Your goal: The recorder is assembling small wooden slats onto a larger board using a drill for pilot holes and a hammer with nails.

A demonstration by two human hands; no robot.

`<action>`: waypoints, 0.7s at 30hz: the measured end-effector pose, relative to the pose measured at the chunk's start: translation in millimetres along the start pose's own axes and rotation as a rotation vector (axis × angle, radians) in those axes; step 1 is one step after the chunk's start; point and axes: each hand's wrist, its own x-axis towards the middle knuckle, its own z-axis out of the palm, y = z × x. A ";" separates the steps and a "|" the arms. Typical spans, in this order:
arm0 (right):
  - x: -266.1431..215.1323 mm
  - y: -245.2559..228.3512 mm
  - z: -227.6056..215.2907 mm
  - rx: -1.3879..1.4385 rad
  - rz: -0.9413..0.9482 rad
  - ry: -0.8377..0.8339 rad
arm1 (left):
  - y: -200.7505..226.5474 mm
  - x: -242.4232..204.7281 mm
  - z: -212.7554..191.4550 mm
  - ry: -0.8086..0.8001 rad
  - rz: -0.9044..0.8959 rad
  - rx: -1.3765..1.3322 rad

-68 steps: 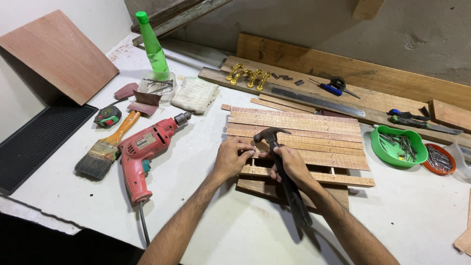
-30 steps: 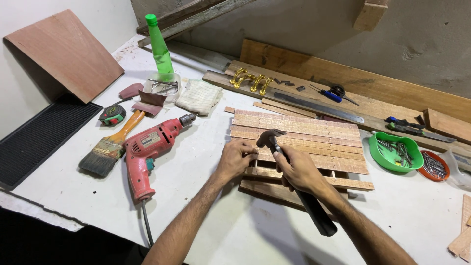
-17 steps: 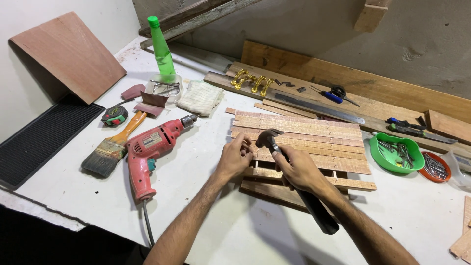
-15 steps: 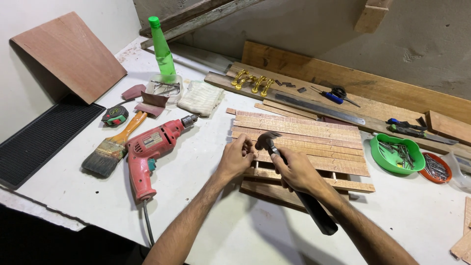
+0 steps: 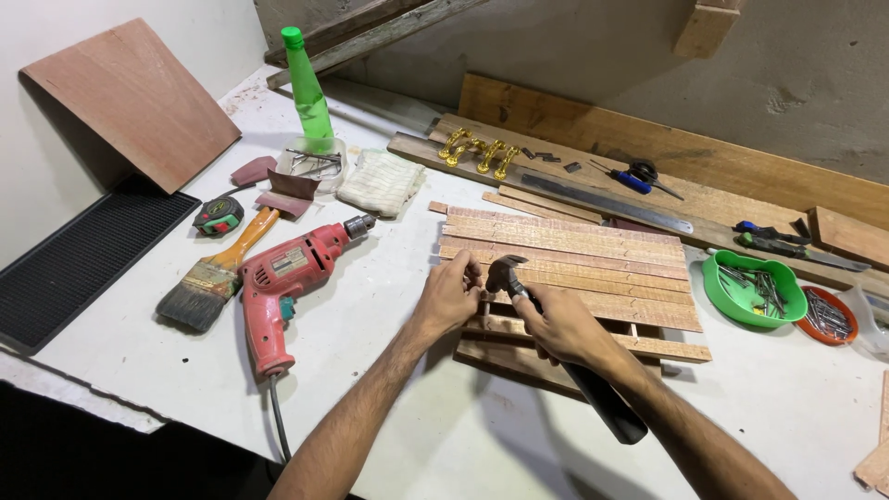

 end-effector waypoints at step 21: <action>-5.9 0.8 -1.0 0.051 -0.096 0.048 | 3.6 -1.3 -0.7 -0.023 0.003 0.014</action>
